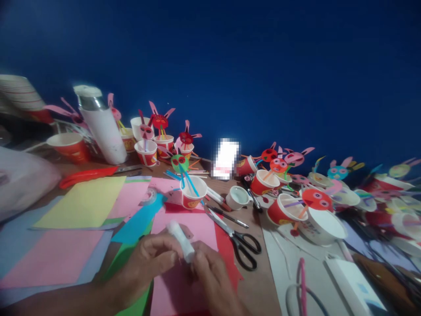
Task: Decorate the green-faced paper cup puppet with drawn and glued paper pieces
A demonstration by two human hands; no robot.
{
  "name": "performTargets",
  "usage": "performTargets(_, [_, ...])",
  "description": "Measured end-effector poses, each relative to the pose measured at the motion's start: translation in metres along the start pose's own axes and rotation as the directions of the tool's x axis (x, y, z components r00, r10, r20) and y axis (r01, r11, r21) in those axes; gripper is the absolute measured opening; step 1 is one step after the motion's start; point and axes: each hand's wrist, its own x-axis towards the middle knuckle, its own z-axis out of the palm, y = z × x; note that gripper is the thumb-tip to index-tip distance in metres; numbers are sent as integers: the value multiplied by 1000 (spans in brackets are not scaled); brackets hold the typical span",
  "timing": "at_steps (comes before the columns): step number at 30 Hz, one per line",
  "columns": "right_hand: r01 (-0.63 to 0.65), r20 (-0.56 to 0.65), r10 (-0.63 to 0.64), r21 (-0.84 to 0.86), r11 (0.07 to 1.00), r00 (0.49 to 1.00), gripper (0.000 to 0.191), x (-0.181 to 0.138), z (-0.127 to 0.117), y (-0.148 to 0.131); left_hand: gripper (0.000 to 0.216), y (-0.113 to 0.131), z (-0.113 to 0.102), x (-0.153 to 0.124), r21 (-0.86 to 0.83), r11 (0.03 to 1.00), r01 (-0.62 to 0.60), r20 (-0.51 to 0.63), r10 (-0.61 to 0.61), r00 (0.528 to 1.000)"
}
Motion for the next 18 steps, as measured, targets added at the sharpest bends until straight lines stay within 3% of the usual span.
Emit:
performTargets(5, [70, 10, -70, -14, 997, 997, 27, 0, 4, -4, 14, 5, 2, -1, 38, 998, 49, -59, -47, 997])
performTargets(10, [-49, -135, 34, -105, 993, 990, 35, -9, 1, 4, 15, 4, 3, 0, -129, 988, 88, 36, -84, 996])
performTargets(15, [-153, 171, 127, 147, 977, 977, 55, -6, 4, 6, 18, 0, 2, -1, -202, 964, 171, 38, -167, 985])
performTargets(18, [-58, 89, 48, 116, 992, 995, 49, -2, 7, -1, 16, 0, 3, 0, -194, 971, 140, 23, -138, 990])
